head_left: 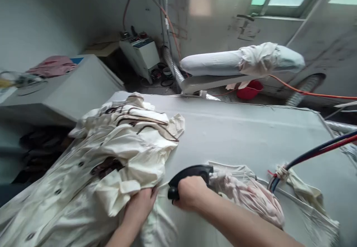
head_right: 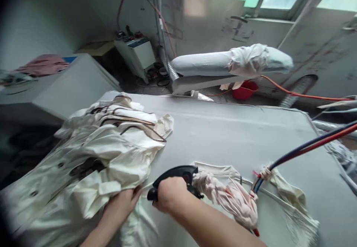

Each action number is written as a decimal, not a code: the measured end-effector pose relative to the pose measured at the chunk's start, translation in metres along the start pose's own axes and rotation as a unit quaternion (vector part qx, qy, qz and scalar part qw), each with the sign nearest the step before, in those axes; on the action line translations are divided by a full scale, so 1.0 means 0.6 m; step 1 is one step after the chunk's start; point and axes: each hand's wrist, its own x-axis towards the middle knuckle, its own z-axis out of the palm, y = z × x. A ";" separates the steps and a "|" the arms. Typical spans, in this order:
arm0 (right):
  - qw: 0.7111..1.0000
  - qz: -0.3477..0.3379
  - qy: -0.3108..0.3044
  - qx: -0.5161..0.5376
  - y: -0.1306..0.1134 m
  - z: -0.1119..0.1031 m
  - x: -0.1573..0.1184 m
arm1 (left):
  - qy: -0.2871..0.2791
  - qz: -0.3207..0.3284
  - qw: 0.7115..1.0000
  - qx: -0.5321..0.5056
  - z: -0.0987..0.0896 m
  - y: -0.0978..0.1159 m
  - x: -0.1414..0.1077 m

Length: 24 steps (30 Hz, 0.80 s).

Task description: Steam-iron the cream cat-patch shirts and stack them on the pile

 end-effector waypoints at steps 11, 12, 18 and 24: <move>0.886 0.298 0.190 0.299 0.369 -0.004 -0.133 | 0.010 0.165 0.986 -0.018 0.081 0.340 0.099; 0.876 0.316 0.192 0.309 0.392 -0.008 -0.140 | 0.008 0.168 0.986 -0.013 0.081 0.340 0.107; 0.915 0.273 0.165 0.248 0.283 0.080 -0.226 | -0.037 0.151 0.988 0.017 0.061 0.355 0.142; 0.973 0.122 -0.108 0.161 0.030 0.219 -0.184 | -0.015 0.098 0.977 -0.187 0.048 0.360 0.127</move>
